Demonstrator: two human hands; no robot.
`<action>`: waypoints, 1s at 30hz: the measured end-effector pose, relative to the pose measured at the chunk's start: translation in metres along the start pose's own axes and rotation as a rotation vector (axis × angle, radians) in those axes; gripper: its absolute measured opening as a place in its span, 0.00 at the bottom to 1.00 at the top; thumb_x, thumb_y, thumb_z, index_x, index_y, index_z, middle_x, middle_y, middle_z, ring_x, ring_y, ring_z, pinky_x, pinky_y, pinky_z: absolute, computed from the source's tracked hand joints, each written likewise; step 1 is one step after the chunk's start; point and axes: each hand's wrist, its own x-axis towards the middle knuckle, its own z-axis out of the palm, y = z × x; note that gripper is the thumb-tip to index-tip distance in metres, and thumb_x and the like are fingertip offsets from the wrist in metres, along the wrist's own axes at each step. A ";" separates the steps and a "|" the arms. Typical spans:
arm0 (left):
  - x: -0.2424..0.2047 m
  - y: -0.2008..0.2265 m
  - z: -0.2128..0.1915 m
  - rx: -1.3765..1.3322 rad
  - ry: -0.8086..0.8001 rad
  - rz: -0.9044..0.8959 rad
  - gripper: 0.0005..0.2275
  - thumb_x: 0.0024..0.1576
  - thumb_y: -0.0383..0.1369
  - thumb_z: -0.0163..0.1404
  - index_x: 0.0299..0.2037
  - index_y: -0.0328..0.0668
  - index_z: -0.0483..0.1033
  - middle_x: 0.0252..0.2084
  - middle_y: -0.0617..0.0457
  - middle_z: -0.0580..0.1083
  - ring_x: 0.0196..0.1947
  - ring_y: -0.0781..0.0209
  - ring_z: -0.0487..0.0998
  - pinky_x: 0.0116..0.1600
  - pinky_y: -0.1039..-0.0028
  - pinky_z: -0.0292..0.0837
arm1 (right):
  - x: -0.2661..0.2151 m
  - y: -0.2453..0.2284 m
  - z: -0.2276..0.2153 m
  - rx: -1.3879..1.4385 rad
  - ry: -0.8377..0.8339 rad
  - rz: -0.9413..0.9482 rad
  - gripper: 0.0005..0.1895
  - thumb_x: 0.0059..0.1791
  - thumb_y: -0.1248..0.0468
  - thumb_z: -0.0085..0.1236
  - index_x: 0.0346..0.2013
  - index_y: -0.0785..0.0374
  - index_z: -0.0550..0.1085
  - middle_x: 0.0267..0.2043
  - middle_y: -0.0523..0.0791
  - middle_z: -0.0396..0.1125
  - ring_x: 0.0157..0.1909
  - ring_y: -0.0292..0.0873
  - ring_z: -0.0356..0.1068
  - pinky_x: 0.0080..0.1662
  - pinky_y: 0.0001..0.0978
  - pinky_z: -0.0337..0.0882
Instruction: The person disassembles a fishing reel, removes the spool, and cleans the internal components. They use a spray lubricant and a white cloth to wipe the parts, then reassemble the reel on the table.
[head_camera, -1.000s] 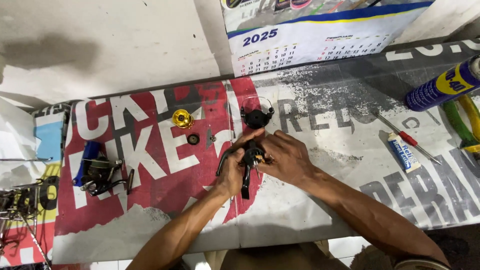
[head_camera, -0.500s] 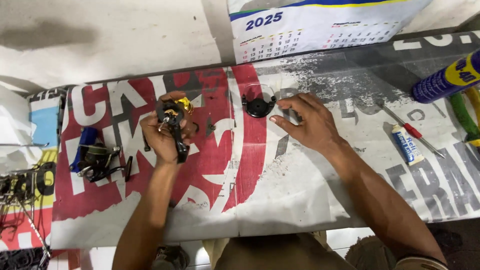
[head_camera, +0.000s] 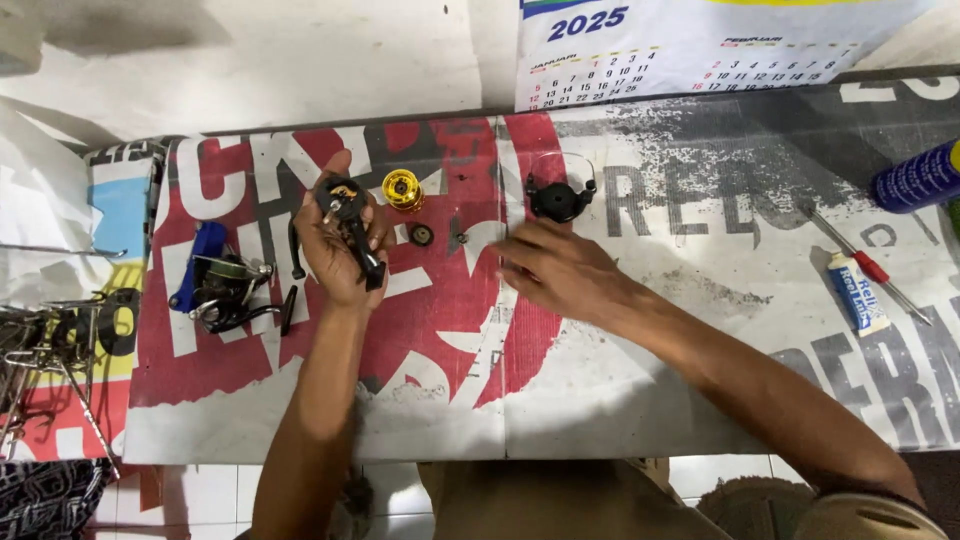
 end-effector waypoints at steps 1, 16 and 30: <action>-0.001 -0.001 0.000 -0.001 0.004 0.000 0.30 0.65 0.50 0.34 0.73 0.42 0.55 0.30 0.50 0.67 0.19 0.65 0.65 0.21 0.78 0.60 | 0.007 0.004 0.007 0.002 -0.004 0.000 0.11 0.54 0.61 0.56 0.49 0.60 0.78 0.42 0.51 0.71 0.46 0.56 0.73 0.44 0.44 0.75; -0.004 -0.001 0.007 0.003 0.031 -0.004 0.29 0.65 0.50 0.35 0.71 0.38 0.59 0.27 0.52 0.65 0.17 0.68 0.62 0.21 0.79 0.57 | 0.033 -0.003 0.013 -0.029 -0.008 0.045 0.07 0.56 0.63 0.53 0.44 0.58 0.77 0.39 0.50 0.70 0.41 0.55 0.73 0.36 0.42 0.75; -0.005 -0.003 0.011 0.035 0.085 -0.028 0.32 0.60 0.50 0.35 0.70 0.37 0.60 0.24 0.53 0.63 0.15 0.70 0.60 0.18 0.82 0.56 | 0.033 0.025 0.048 0.012 0.031 0.025 0.06 0.54 0.62 0.56 0.43 0.56 0.78 0.37 0.49 0.69 0.37 0.52 0.72 0.33 0.39 0.73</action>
